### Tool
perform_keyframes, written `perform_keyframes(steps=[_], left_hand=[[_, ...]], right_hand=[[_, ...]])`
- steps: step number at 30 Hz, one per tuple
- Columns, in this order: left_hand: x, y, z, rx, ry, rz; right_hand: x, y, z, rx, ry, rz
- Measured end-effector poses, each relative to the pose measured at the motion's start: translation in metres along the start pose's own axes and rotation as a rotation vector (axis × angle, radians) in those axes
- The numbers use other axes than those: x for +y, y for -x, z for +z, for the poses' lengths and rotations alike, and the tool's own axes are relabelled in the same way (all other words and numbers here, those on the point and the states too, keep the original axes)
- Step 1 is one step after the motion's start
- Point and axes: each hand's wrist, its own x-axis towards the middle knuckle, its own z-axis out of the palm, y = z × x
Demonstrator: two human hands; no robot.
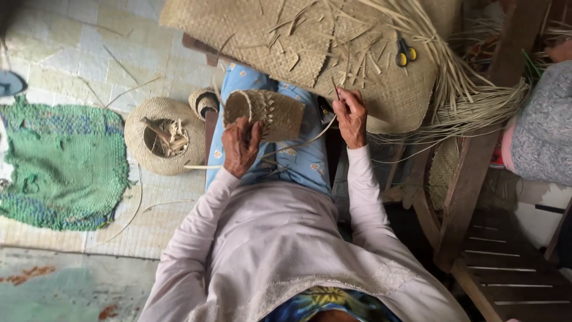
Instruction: Finishing a hand-woven straw basket by weaving in loose ends and trimming excess material with scissors.
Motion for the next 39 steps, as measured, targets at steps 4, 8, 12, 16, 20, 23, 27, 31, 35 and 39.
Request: perform_keyframes(steps=[4, 8, 12, 16, 20, 23, 27, 31, 35, 39], left_hand=[[-0.011, -0.007, -0.007, -0.027, 0.061, -0.049], [0.005, -0.015, -0.023, -0.109, -0.038, 0.035], [0.004, -0.008, -0.017, -0.142, -0.051, 0.024], [0.013, -0.008, -0.012, -0.277, -0.180, 0.086], [0.036, -0.003, 0.002, -0.263, -0.307, 0.238], [0.049, -0.008, 0.009, -0.218, -0.375, 0.341], [0.059, -0.015, 0.004, -0.122, -0.282, 0.449], [0.060, -0.030, -0.030, 0.070, 0.108, 0.326], [0.018, -0.038, -0.025, -0.040, -0.010, 0.000], [0.001, -0.042, -0.007, -0.089, 0.056, -0.126]], right_hand=[[-0.008, -0.039, 0.004, -0.024, -0.020, -0.018], [-0.007, -0.078, 0.020, -0.017, 0.087, 0.112], [0.064, -0.112, 0.031, 0.076, 0.328, -0.146], [-0.054, -0.117, 0.036, 0.095, 0.263, -0.366], [-0.143, -0.105, 0.049, -0.187, 0.291, -0.830], [-0.154, -0.108, 0.062, -0.419, 0.412, -0.993], [-0.122, -0.107, 0.083, -0.604, 0.722, -1.035], [-0.109, -0.106, 0.084, -0.613, 0.639, -0.984], [-0.105, -0.104, 0.079, -0.579, 0.681, -1.000], [-0.125, -0.103, 0.073, -0.531, 0.736, -1.091]])
